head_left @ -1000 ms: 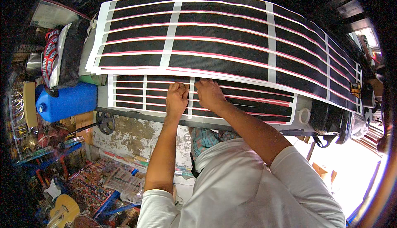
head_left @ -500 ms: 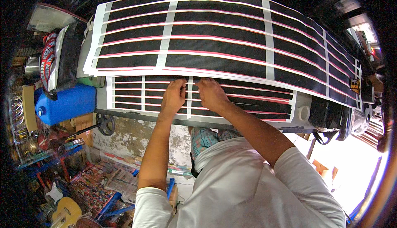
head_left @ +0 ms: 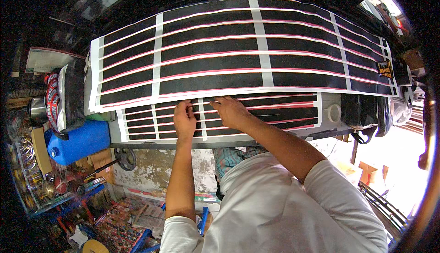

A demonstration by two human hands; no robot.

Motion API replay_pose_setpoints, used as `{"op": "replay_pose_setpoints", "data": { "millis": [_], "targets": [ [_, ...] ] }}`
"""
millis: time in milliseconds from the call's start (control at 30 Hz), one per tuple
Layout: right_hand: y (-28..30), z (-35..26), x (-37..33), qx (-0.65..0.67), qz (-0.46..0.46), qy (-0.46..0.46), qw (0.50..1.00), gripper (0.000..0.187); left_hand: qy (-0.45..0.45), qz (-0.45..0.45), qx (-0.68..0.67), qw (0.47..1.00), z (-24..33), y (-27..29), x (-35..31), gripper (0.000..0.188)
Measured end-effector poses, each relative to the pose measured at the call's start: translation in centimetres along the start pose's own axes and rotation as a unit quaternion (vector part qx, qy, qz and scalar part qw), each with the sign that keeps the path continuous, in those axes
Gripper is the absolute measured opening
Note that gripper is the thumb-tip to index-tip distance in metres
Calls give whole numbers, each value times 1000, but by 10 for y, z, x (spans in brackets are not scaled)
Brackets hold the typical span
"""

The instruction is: The person aligns and secures white strips onto a black solar panel frame using both hands. They repeatedly press and adjust the strips along the panel's grid to ensure they are straight and firmly attached.

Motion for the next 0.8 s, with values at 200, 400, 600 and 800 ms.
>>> {"op": "replay_pose_setpoints", "data": {
  "millis": [200,400,600,800],
  "targets": [
    [-2,-3,3,-10,-23,-1,1000,63,-55,-17,51,997,5,-4,-4,15],
    [-3,1,4,-9,-14,0,1000,61,-86,-43,44,994,16,-10,2,14],
    [-5,-2,5,-34,-30,-3,999,58,-109,-95,41,989,6,-18,15,21],
    [-2,0,4,-5,-13,-11,1000,56,-80,-190,59,977,4,-33,22,27]
  ]
}}
Point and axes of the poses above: each hand's wrist, its own x-axis towards the middle knuckle, its own y-axis out of the back of the hand, z = x × y, the point moved 10 cm from there along x, towards the middle knuckle, and after that the axes turned 6 degrees about -y, right-handed, at the moved point
